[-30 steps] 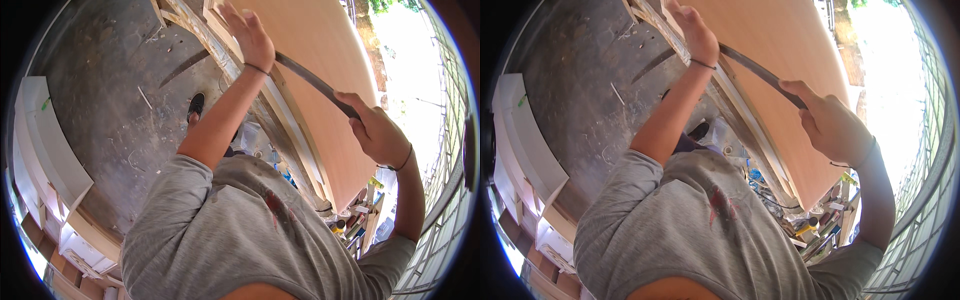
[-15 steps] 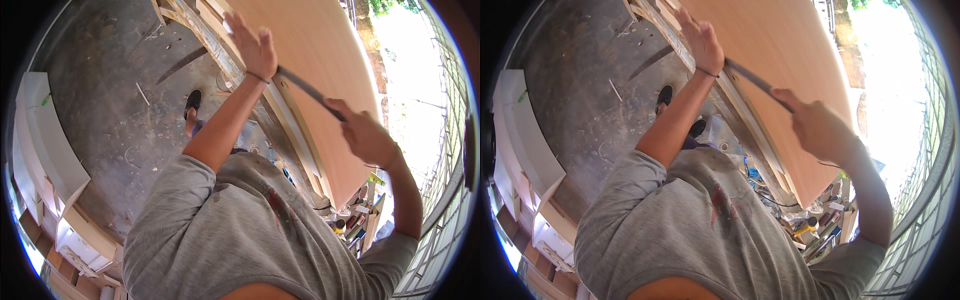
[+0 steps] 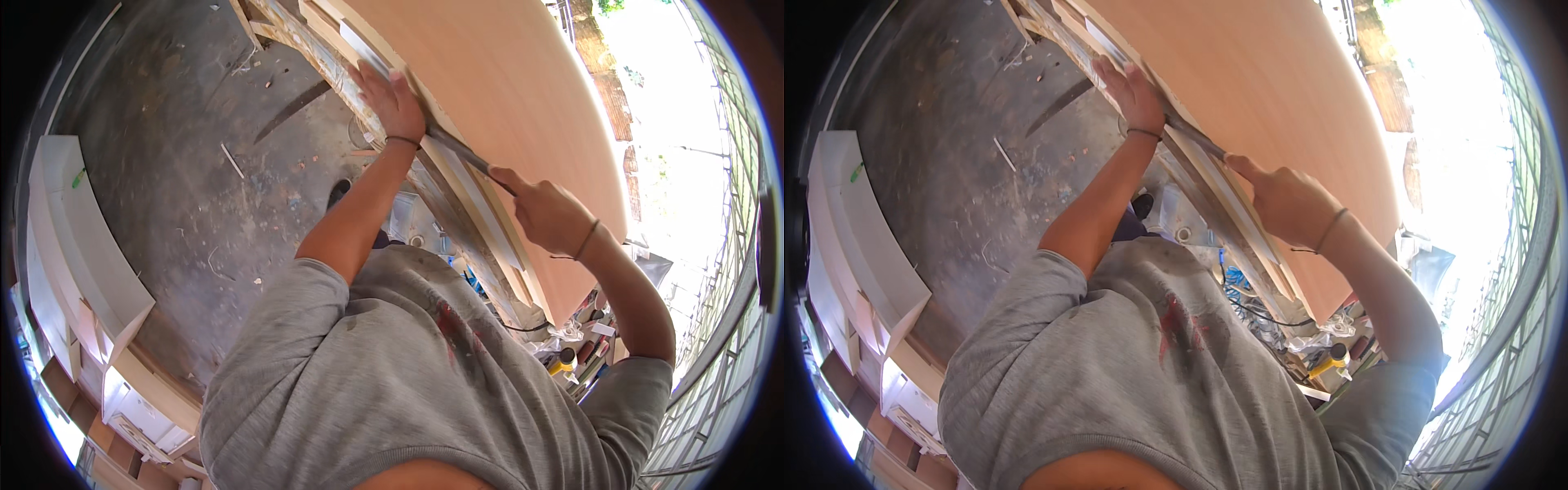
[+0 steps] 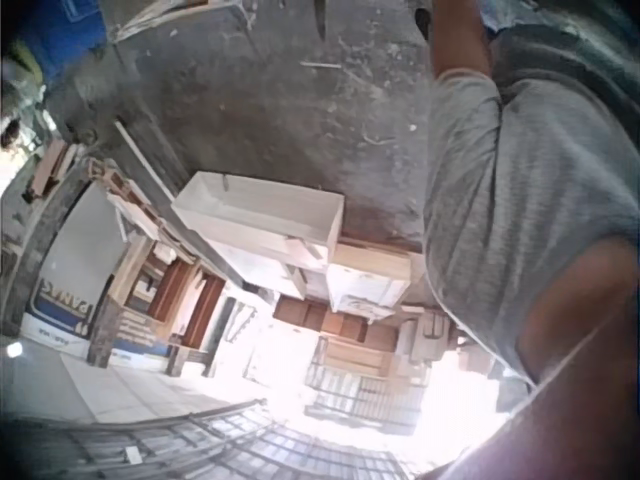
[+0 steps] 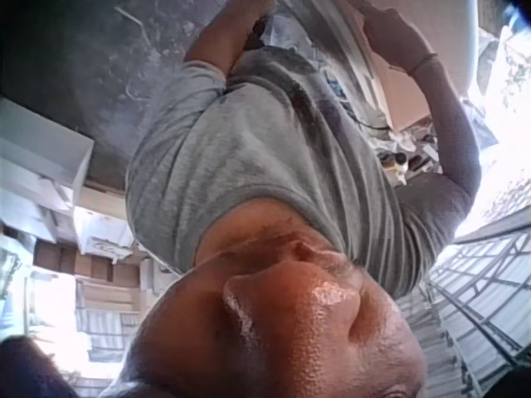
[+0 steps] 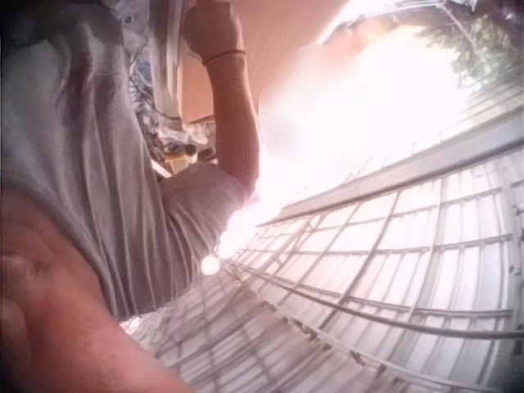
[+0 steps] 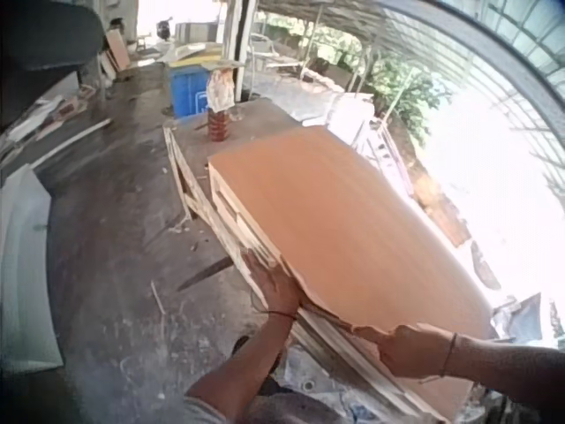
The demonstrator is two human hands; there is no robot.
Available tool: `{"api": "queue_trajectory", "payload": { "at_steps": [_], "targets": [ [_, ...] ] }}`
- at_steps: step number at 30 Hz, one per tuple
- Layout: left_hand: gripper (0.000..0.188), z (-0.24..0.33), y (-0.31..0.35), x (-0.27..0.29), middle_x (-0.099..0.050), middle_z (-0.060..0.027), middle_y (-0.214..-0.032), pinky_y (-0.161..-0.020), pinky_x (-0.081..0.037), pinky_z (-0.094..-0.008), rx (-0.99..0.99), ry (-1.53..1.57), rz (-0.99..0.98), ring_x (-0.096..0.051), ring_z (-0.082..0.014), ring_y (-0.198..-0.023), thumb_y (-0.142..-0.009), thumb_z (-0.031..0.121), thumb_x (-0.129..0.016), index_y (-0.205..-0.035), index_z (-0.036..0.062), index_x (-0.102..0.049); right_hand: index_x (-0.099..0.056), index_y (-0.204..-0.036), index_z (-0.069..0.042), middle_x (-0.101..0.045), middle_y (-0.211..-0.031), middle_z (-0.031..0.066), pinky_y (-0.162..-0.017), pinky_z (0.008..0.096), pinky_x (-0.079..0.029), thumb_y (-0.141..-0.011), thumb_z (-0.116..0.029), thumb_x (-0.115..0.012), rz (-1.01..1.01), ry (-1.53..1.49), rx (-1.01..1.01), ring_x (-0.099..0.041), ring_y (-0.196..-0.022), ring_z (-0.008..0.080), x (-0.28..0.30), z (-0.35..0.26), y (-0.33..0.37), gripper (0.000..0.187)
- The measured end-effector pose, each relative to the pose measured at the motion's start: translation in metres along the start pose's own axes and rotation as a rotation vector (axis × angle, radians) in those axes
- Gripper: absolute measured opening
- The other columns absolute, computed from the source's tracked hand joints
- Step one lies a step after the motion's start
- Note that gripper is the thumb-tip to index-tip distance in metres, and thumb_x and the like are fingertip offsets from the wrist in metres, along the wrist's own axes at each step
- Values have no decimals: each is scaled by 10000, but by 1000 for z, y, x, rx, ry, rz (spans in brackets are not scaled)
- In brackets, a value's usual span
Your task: The person files the edges of a curved wooden panel using a long metal file, working around several different corners and straight edges of the board.
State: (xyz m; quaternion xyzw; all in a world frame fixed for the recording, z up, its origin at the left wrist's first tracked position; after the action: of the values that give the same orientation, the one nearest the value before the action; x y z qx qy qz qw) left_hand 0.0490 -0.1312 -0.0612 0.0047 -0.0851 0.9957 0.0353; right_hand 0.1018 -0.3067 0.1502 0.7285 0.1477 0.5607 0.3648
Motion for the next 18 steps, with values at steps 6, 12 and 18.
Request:
{"api": "queue_trajectory", "payload": {
  "at_steps": [6, 12, 18],
  "targets": [
    [838, 64, -6, 3, 17, -271, -1572, -1151, 26, -535, -80, 205, -71, 30, -382, -1472, -978, 573, -268, -1496, -61, -91, -399, -1394, -151, -599, -624, 201, -608, 491, -468, -903, -80, -476, 77, -148, -13, -625, -612, 371, 39, 5, 45, 502],
    [806, 6, 36, -1, -43, -278, -1566, -1155, 16, -515, 41, 27, -149, 22, -389, -1470, -987, 551, -292, -1499, -40, -99, -390, -1385, -139, -597, -629, 195, -622, 499, -488, -882, -41, -486, 3, -55, -31, -619, -597, 387, -20, 19, 25, 521],
    [827, 58, 34, -5, 26, -258, -1578, -1145, 44, -530, 122, 332, -85, 66, -365, -1474, -987, 562, -274, -1512, -33, -40, -420, -1366, -132, -619, -676, 208, -623, 482, -494, -876, -25, -493, 21, -147, -62, -631, -608, 383, 12, 20, 68, 507]
  ]
}}
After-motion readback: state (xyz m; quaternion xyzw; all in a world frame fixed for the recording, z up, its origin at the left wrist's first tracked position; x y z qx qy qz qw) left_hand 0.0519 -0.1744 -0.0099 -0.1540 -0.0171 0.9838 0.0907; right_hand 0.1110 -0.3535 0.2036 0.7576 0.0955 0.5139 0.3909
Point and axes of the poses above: each hand's wrist, its own y-axis away from the middle knuckle, its own x-axis out of the back of the hand, z = x × y, the point moved 2 cm from there along -y, towards the middle knuckle
